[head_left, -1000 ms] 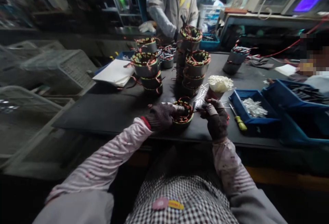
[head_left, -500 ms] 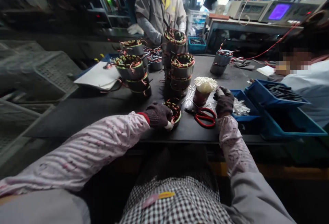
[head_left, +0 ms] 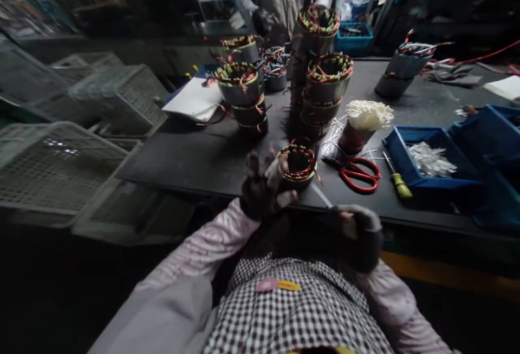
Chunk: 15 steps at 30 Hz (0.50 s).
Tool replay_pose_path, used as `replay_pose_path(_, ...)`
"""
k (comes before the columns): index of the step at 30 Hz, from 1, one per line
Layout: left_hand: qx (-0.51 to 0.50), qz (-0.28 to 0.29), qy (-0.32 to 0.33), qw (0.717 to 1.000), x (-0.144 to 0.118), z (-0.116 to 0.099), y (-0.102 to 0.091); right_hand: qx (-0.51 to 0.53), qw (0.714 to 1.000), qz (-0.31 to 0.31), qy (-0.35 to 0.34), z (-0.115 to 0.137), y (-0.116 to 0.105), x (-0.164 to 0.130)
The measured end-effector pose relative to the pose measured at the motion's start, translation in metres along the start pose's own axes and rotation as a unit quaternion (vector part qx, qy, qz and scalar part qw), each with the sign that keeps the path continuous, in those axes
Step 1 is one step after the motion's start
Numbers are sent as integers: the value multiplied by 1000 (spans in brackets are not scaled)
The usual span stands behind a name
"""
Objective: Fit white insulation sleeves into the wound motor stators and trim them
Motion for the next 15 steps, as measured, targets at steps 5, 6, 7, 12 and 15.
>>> replay_pose_path(5,-47,164,112,979,54,4,29,55,976,184,-105,50,75,-6)
replay_pose_path(6,-55,153,111,980,55,0,30,73,979,164,-93,49,78,12)
replay_pose_path(7,-64,127,102,985,53,-4,28,92,985,131,-69,42,78,33)
replay_pose_path(12,-155,16,24,987,27,-19,15,230,959,-27,166,-35,62,103)
replay_pose_path(15,-179,29,-10,983,25,-21,14,208,958,-91,173,-35,31,70)
Point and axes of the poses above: each hand's wrist, its own x-axis towards the middle knuckle, its own y-axis out of the palm, z = x × y, the point moved 10 cm from there along x, towards the middle knuckle, and after that the axes turned 2 degrees about -z, right-handed, at the moved point
